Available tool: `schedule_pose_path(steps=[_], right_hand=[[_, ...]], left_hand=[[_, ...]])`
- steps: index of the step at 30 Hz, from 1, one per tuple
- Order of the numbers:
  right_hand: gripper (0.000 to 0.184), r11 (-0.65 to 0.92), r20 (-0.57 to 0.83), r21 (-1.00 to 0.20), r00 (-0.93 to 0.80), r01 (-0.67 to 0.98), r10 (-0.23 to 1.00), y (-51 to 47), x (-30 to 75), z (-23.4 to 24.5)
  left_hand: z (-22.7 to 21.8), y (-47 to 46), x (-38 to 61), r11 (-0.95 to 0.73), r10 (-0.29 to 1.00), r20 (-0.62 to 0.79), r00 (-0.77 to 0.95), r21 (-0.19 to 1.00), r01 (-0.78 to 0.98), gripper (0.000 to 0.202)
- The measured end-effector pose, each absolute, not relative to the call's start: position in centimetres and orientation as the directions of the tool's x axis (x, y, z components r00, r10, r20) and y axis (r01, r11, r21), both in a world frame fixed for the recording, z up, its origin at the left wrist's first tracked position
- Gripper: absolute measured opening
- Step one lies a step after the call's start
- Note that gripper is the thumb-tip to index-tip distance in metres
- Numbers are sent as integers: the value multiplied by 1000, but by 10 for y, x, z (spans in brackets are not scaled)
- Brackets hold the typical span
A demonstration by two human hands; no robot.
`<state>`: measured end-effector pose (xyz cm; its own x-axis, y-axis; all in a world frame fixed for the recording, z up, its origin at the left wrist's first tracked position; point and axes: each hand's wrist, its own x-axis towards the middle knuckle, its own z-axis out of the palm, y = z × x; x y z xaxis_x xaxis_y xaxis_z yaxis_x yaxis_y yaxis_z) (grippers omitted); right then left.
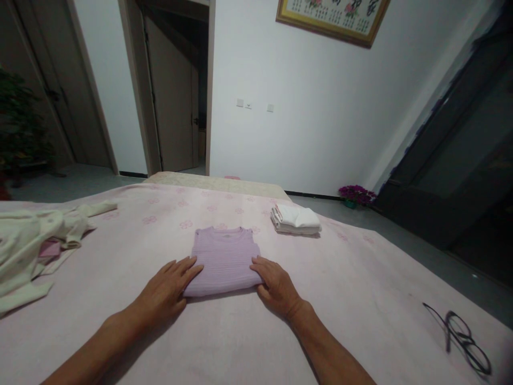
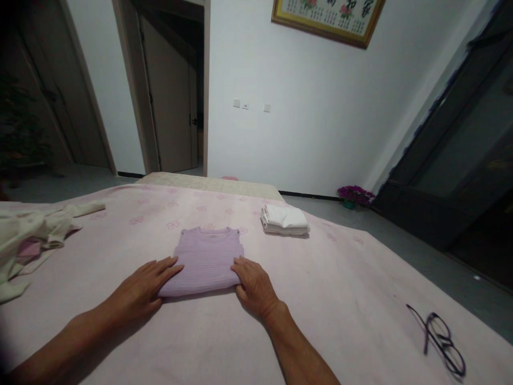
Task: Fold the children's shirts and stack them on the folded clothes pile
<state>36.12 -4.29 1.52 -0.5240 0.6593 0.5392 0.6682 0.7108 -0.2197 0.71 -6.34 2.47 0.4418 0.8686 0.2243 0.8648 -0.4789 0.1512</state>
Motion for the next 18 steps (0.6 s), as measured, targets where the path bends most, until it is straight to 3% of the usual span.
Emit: schedule_pose_path(steps=[6,13,18], right_hand=[[54,796,576,-219,-584,564,572,-50,364,31],[66,749,427,-239,-626,618,653,-49,367,35],[57,723,414,-237,-606,649,680,-39,368,31]], left_hand=[[39,-63,-5,-690,712,388,586,226,688,27],[38,-64,-13,-639,767,339,544,337,691,37],[21,-58,-21,-600,800,252,545,373,708,60]])
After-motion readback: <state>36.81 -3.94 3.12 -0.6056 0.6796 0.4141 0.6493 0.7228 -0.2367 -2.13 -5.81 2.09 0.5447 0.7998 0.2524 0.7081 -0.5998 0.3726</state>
